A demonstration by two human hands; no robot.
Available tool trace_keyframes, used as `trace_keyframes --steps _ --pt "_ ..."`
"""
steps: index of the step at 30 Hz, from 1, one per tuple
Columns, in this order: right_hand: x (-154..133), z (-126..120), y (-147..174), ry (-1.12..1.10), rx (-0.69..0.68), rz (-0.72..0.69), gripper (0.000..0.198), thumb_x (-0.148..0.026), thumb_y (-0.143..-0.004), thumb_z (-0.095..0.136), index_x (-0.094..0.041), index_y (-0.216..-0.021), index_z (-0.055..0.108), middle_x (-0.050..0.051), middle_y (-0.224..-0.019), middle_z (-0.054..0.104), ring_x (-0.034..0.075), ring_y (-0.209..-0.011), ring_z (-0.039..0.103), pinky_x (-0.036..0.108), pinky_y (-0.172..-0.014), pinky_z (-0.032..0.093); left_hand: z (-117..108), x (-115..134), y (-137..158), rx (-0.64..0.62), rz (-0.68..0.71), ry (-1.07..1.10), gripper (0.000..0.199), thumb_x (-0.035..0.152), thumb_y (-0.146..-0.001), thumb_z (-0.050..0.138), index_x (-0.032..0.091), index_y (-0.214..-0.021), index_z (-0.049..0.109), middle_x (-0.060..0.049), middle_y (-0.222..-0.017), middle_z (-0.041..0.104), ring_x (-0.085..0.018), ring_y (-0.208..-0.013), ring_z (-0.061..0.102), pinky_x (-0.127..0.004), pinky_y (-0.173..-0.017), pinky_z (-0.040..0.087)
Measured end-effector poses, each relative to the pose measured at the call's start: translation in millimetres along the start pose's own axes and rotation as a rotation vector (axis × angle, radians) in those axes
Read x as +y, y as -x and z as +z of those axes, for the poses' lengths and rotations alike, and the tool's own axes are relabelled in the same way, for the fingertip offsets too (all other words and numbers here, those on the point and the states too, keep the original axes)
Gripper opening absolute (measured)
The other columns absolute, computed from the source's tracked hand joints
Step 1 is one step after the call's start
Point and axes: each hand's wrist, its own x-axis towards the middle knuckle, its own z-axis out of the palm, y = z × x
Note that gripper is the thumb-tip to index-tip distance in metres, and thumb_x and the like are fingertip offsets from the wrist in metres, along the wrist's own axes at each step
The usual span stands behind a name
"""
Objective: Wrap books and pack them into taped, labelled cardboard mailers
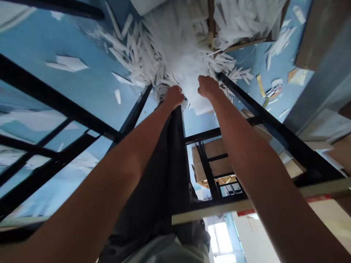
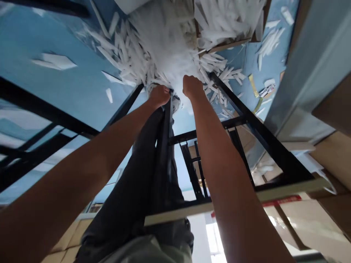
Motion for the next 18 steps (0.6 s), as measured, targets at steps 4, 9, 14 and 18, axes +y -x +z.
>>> trace_keyframes --steps 4,9,14,18 --pt "21 44 -62 -0.164 0.115 -0.078 0.043 -0.052 -0.11 0.08 -0.015 -0.132 0.079 0.02 -0.131 0.078 0.048 -0.152 0.068 0.069 -0.134 0.05 37 -26 -55 0.006 -0.013 0.065 0.045 0.008 -0.086 0.077 0.017 -0.131 0.077 -0.019 -0.141 0.078 -0.046 -0.153 0.065 -0.055 -0.14 0.048" --pt "33 75 -108 -0.067 0.075 -0.092 0.047 -0.05 -0.111 0.071 -0.011 -0.139 0.075 0.027 -0.145 0.073 0.053 -0.147 0.07 0.074 -0.128 0.054 66 -49 -111 0.001 0.045 0.189 0.065 0.021 -0.087 0.086 0.014 -0.148 0.066 -0.022 -0.146 0.069 -0.052 -0.164 0.049 -0.059 -0.144 0.04" --pt "42 90 -125 -0.043 0.095 -0.101 0.055 -0.049 -0.113 0.066 -0.015 -0.156 0.066 0.028 -0.164 0.064 0.051 -0.147 0.07 0.069 -0.124 0.057 86 -52 -150 -0.051 -0.01 0.147 0.077 0.027 -0.093 0.086 0.007 -0.161 0.056 -0.028 -0.161 0.061 -0.055 -0.172 0.04 -0.059 -0.147 0.034" --pt "50 97 -126 -0.06 0.093 -0.103 0.057 -0.047 -0.116 0.059 -0.016 -0.164 0.061 0.028 -0.173 0.059 0.048 -0.144 0.072 0.066 -0.122 0.059 108 -57 -171 0.046 0.005 0.249 0.067 0.023 -0.089 0.088 0.013 -0.151 0.064 -0.025 -0.152 0.069 -0.053 -0.166 0.049 -0.062 -0.145 0.036"
